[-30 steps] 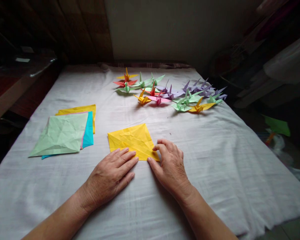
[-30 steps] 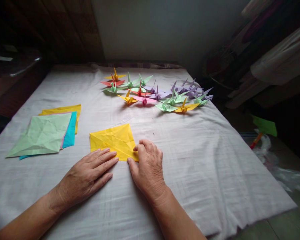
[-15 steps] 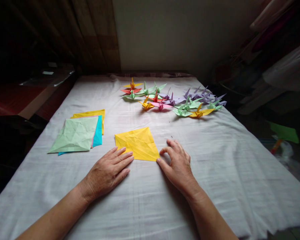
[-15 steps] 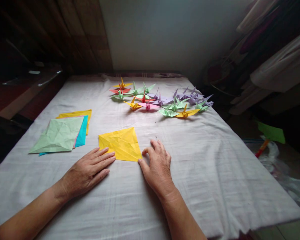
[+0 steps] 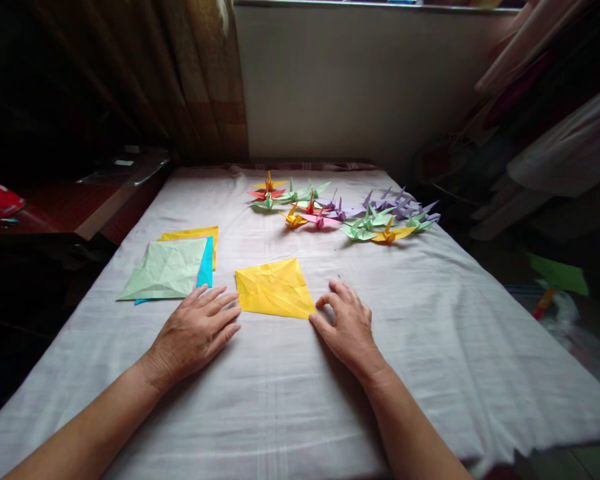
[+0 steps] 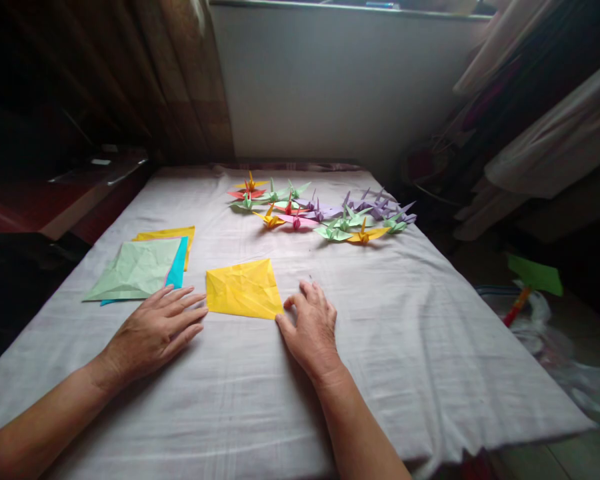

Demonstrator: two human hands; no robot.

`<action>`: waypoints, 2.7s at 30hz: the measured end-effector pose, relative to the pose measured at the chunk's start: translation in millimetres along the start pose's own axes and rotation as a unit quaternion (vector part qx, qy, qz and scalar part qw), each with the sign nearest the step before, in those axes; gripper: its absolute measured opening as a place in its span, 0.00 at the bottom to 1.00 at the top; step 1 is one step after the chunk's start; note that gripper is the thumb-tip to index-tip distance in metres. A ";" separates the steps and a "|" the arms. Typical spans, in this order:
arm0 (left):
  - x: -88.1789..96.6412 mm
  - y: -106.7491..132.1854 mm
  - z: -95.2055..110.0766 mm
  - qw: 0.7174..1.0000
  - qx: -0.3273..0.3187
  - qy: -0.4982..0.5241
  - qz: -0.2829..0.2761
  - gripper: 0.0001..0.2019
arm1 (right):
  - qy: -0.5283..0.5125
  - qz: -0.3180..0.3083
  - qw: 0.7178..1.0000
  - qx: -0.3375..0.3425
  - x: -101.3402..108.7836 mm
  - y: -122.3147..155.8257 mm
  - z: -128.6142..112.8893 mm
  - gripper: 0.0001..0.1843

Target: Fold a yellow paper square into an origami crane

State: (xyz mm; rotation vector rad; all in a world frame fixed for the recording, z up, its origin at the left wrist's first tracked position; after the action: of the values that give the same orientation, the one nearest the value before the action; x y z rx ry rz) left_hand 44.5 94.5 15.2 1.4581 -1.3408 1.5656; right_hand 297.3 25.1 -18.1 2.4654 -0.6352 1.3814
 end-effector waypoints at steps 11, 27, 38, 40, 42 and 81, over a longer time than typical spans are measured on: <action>-14.2 -63.5 44.7 0.997 -0.036 0.040 0.058 0.12 | 0.009 -0.010 1.000 0.019 7.0 -3.6 2.4 0.08; -21.9 -57.4 29.0 0.989 0.014 0.098 0.110 0.13 | 0.145 0.034 0.986 -0.076 36.3 -71.8 24.6 0.11; -19.2 -56.7 34.5 0.994 -0.048 0.012 0.092 0.12 | 0.115 0.038 0.993 0.015 24.9 -70.2 -9.8 0.21; -17.8 -56.2 34.3 0.994 -0.049 0.001 0.093 0.13 | 0.110 0.000 0.990 0.089 9.6 -68.0 -26.1 0.21; -16.9 -56.1 34.4 0.994 -0.051 -0.006 0.094 0.14 | 0.102 -0.010 0.984 0.146 1.0 -67.5 -36.9 0.26; -28.2 -16.9 -6.1 0.970 0.040 0.238 0.042 0.12 | -0.046 -0.071 0.917 0.389 4.1 3.1 -39.2 0.08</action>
State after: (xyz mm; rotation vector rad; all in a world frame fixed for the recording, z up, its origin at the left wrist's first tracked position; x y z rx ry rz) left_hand 63.8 110.9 -6.6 0.9847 -1.0737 1.8917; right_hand 268.4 37.5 5.9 3.0927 0.1406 1.6970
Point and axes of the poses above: each hand's wrist, its own y-axis away from the middle knuckle, its own x-axis out of the back of the hand, z = x × y, the point moved 6 cm from there along -y, towards the middle knuckle, and after that the axes turned 11 degrees about -x, right-handed, at the moved point
